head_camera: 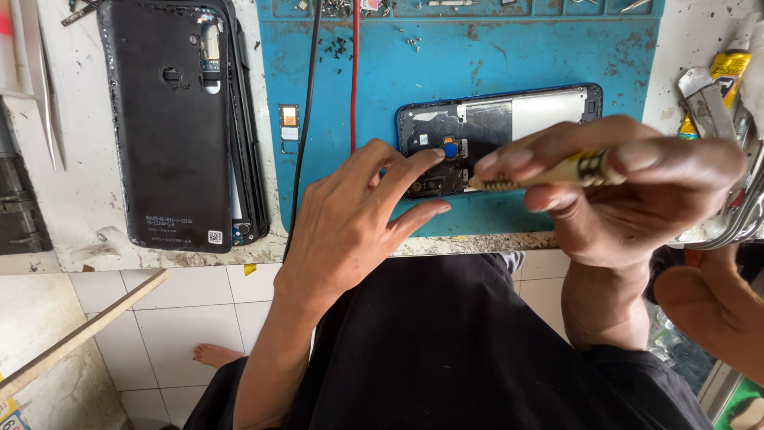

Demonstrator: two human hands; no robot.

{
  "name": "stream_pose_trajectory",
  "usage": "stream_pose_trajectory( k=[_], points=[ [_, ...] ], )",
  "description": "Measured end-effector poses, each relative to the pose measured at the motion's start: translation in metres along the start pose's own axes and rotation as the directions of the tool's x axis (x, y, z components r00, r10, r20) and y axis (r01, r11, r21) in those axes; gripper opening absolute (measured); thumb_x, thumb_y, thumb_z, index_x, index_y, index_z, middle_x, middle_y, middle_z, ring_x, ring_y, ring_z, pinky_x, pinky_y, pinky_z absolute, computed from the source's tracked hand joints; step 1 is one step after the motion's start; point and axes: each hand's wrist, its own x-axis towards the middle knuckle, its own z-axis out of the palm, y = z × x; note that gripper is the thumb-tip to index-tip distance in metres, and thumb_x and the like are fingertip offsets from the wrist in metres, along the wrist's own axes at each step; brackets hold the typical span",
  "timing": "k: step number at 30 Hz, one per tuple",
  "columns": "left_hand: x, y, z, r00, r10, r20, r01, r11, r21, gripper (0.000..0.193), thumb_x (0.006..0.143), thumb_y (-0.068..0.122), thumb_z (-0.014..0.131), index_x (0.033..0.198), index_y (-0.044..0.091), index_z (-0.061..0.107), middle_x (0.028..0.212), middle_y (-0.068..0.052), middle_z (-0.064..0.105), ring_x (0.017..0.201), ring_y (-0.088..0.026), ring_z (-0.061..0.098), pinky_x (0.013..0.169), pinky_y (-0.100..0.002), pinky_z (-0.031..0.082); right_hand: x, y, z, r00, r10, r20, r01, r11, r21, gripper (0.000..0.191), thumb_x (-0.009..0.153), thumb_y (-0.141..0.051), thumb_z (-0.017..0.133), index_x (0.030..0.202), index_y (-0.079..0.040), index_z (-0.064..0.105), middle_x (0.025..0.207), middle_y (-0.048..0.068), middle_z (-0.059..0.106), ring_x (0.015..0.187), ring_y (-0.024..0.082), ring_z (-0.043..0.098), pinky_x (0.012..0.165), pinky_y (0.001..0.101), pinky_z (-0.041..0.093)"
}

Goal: The person repairs a smartphone at a cluttered workbench. They pry open the blue phone's back cover, set the cover aside, then use a screwdriver to unscrew and remove small screws from the exposed internal chassis, working on components inside the opened phone.

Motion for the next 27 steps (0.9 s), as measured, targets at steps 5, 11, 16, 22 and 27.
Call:
stream_pose_trajectory(
  k=[5, 11, 16, 22, 27],
  points=[
    [-0.002, 0.001, -0.002, 0.999, 0.008, -0.047, -0.010, 0.999, -0.051, 0.030, 0.092, 0.028, 0.087, 0.112, 0.012, 0.072, 0.096, -0.002, 0.062, 0.076, -0.016, 0.063, 0.062, -0.032, 0.054, -0.002, 0.003, -0.009, 0.999, 0.006, 0.041, -0.002, 0.995, -0.096, 0.044, 0.106, -0.003, 0.067, 0.144, -0.009, 0.045, 0.103, 0.021, 0.070, 0.092, 0.030, 0.079, 0.084, 0.0488, 0.069],
    [-0.001, -0.002, -0.001, 0.996, 0.024, -0.089, -0.031, 0.997, -0.075, 0.022, 0.097, 0.015, 0.083, 0.112, 0.008, 0.069, 0.103, -0.002, 0.064, 0.086, -0.016, 0.068, 0.067, -0.029, 0.057, -0.004, 0.004, -0.004, 1.000, 0.019, 0.008, -0.017, 0.984, -0.179, 0.057, 0.105, -0.001, 0.066, 0.151, -0.018, 0.036, 0.099, 0.021, 0.071, 0.088, 0.031, 0.081, 0.082, 0.0449, 0.069],
    [0.000, 0.001, -0.004, 0.986, -0.094, -0.137, 0.083, 0.993, -0.081, 0.020, 0.099, 0.009, 0.081, 0.111, 0.005, 0.066, 0.106, -0.009, 0.065, 0.082, -0.019, 0.067, 0.067, -0.032, 0.054, 0.001, 0.008, 0.006, 0.996, 0.017, -0.083, -0.030, 0.986, -0.163, 0.060, 0.117, 0.004, 0.067, 0.155, -0.019, 0.026, 0.110, 0.018, 0.072, 0.096, 0.029, 0.081, 0.089, 0.0421, 0.070],
    [0.001, 0.001, -0.005, 0.982, -0.077, -0.174, 0.059, 0.993, -0.102, 0.024, 0.104, 0.004, 0.078, 0.117, 0.003, 0.058, 0.113, -0.008, 0.068, 0.096, -0.024, 0.071, 0.078, -0.034, 0.058, 0.011, 0.010, 0.000, 0.994, 0.042, 0.098, -0.009, 0.947, -0.321, 0.057, 0.110, 0.011, 0.060, 0.153, -0.017, 0.034, 0.103, 0.024, 0.070, 0.092, 0.031, 0.079, 0.088, 0.0398, 0.069],
    [0.001, 0.000, -0.004, 0.981, -0.080, -0.176, 0.064, 0.993, -0.095, 0.025, 0.103, 0.004, 0.078, 0.118, 0.004, 0.058, 0.114, -0.009, 0.069, 0.100, -0.025, 0.071, 0.078, -0.034, 0.058, 0.006, 0.008, 0.003, 0.994, 0.039, 0.098, -0.007, 0.952, -0.305, 0.057, 0.115, 0.012, 0.062, 0.155, -0.016, 0.034, 0.109, 0.024, 0.070, 0.098, 0.029, 0.079, 0.091, 0.0380, 0.070]
  ],
)
